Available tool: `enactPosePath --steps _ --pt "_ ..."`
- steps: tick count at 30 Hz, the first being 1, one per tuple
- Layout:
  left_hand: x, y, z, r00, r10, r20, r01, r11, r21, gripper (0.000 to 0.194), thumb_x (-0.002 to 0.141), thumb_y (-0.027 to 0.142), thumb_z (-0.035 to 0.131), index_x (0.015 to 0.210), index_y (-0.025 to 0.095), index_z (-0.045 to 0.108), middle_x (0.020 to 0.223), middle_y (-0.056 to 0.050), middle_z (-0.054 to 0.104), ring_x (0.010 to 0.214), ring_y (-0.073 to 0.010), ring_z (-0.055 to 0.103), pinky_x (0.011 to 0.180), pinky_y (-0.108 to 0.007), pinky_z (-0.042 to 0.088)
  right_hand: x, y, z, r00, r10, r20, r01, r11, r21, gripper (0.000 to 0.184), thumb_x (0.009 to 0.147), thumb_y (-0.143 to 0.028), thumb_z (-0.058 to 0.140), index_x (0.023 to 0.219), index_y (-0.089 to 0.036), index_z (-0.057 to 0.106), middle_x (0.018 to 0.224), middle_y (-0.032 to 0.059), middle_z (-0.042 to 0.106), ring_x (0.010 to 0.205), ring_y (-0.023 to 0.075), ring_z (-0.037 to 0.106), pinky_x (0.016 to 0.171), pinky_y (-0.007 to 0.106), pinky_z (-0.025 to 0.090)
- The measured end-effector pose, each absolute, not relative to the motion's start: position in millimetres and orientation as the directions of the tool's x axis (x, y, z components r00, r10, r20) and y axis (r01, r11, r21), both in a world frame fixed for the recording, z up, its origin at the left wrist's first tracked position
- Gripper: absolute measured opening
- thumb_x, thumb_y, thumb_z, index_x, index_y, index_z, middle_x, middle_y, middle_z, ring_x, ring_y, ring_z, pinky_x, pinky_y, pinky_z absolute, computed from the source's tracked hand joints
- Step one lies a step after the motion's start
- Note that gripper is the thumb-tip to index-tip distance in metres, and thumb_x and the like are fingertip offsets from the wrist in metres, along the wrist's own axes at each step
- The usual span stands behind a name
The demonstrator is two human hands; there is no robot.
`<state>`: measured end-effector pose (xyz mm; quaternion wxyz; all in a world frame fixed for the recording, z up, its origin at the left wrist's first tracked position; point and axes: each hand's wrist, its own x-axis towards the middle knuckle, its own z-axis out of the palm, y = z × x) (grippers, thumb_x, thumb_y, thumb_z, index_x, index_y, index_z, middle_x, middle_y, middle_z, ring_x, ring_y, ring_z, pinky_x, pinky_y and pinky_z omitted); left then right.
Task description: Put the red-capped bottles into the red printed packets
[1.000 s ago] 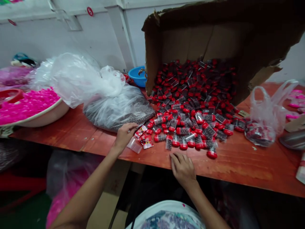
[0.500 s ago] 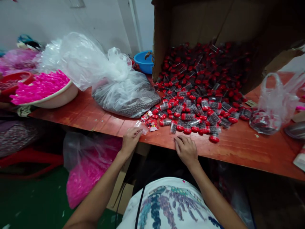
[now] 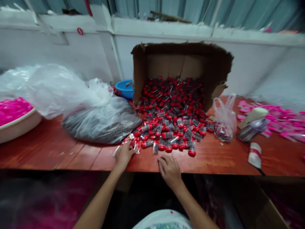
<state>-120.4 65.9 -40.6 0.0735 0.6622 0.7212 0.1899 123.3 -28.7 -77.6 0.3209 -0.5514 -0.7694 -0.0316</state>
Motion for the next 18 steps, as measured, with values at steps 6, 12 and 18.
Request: enactPosePath --steps 6,12,18 --pt "-128 77 -36 -0.155 0.988 -0.01 0.698 0.117 0.707 0.036 0.07 0.033 0.064 0.102 0.017 0.07 0.097 -0.01 0.073 0.09 -0.0266 0.066 0.074 -0.032 0.047 121 -21 -65 -0.041 0.855 0.517 0.743 0.372 -0.557 0.028 0.09 -0.02 0.05 0.116 -0.024 0.06 0.105 0.0059 0.064 0.097 0.0192 0.058 0.086 0.033 0.046" --pt "-86 28 -19 0.143 0.984 0.105 0.414 -0.156 0.897 0.028 0.07 0.045 0.066 0.085 0.023 0.075 0.083 -0.005 0.069 0.083 -0.0258 0.063 0.078 -0.035 0.049 110 -9 -37 -0.061 0.921 0.384 0.491 0.362 -0.792 0.039 0.083 -0.022 0.063 0.122 -0.025 0.058 0.113 0.0043 0.065 0.105 0.0188 0.057 0.091 0.03 0.045" --pt "-78 -21 -29 0.061 0.996 -0.059 0.242 0.043 0.969 0.035 0.058 0.049 0.077 0.081 0.023 0.068 0.075 -0.003 0.067 0.076 -0.0256 0.065 0.07 -0.033 0.052 115 -8 -8 -0.304 0.916 0.262 0.528 0.391 -0.754 0.015 0.083 -0.018 0.063 0.089 -0.027 0.072 0.094 -0.0011 0.069 0.092 0.0158 0.06 0.081 0.025 0.043"
